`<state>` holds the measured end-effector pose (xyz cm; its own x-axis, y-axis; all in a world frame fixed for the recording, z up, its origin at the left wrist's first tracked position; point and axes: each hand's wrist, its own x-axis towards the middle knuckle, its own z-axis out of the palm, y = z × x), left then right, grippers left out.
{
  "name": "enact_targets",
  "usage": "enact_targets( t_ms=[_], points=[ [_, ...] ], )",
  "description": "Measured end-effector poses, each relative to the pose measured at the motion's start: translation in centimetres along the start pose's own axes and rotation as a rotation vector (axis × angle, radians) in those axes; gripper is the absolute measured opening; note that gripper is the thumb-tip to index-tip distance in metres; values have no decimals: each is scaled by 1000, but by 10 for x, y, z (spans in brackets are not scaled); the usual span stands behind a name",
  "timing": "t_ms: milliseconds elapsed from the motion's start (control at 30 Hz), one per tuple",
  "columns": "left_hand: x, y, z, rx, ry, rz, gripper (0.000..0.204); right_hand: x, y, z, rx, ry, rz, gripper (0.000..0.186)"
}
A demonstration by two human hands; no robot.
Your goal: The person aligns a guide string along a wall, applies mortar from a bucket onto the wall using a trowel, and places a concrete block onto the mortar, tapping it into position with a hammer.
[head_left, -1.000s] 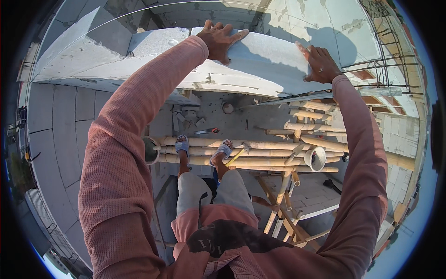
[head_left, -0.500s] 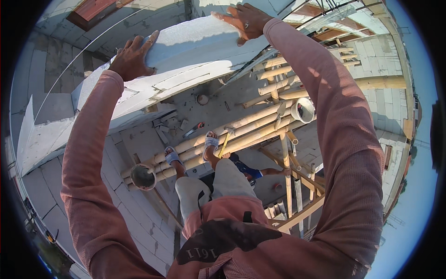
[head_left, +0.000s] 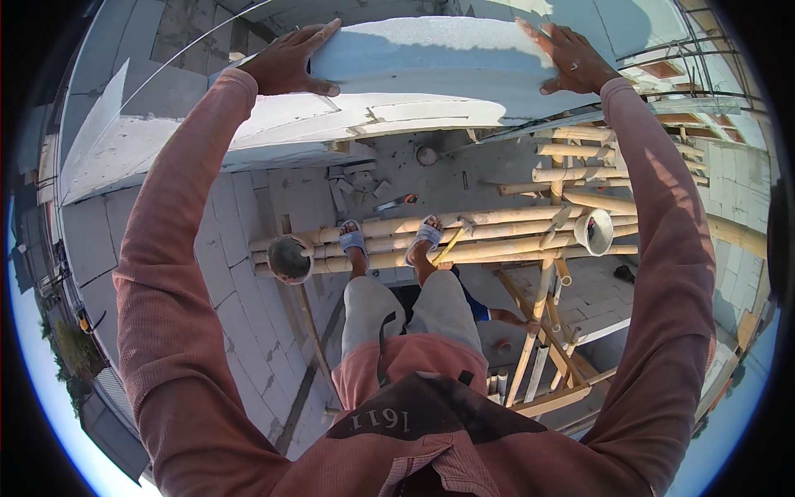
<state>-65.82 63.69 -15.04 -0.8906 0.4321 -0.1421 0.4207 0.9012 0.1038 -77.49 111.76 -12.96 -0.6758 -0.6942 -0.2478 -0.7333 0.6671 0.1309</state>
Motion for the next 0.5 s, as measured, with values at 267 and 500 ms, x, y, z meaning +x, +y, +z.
enact_targets(
  t_ms=[267,500],
  points=[
    [-7,-3,7,-24,33,-21,111,8,-2,8,-63,21,52,119],
    [-14,-10,27,1,129,-86,110,8,-21,0,-93,22,72,115]
  ],
)
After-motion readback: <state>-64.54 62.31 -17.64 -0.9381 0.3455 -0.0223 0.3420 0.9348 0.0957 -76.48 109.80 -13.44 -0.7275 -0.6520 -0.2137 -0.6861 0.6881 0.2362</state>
